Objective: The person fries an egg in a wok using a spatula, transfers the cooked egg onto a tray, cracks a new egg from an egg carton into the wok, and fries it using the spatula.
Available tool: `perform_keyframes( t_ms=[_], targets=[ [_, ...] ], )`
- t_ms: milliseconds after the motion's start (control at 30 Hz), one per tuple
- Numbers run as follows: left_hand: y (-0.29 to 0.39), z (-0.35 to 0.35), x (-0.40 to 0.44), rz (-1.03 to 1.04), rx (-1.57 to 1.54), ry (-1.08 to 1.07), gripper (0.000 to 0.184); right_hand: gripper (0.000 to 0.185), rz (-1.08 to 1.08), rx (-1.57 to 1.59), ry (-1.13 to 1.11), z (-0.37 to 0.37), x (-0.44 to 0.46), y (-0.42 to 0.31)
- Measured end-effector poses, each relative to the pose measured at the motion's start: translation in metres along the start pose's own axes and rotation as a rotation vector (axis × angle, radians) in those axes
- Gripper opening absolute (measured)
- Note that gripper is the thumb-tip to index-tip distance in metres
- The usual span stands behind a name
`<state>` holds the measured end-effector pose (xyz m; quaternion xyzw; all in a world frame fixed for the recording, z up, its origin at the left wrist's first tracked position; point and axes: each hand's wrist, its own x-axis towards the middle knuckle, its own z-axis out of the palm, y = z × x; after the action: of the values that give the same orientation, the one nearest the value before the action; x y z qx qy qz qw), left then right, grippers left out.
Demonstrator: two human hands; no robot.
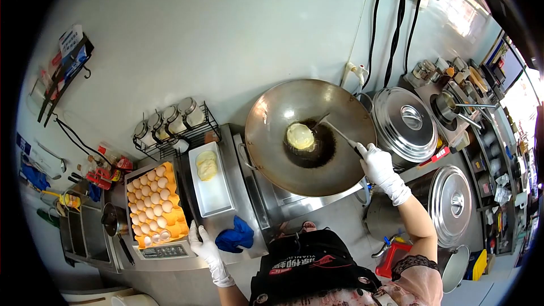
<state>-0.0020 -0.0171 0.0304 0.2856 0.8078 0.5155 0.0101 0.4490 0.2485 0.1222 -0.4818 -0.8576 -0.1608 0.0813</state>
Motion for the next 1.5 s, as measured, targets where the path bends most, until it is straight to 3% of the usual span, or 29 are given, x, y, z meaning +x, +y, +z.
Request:
perform_keyframes(
  t_ms=[300,633,1500],
  targets=[
    [0.002,0.013,0.002,0.047,-0.060,0.021,0.030,0.048,0.058,0.090,-0.097,-0.034,-0.016,0.012],
    [0.013,0.022,0.003,0.062,-0.095,-0.012,0.029,0.047,0.140,0.118,-0.053,-0.048,-0.037,0.019],
    [0.011,0.011,-0.002,0.021,-0.056,0.006,0.030,0.043,0.036,0.146,-0.163,-0.065,-0.035,0.013]
  ],
)
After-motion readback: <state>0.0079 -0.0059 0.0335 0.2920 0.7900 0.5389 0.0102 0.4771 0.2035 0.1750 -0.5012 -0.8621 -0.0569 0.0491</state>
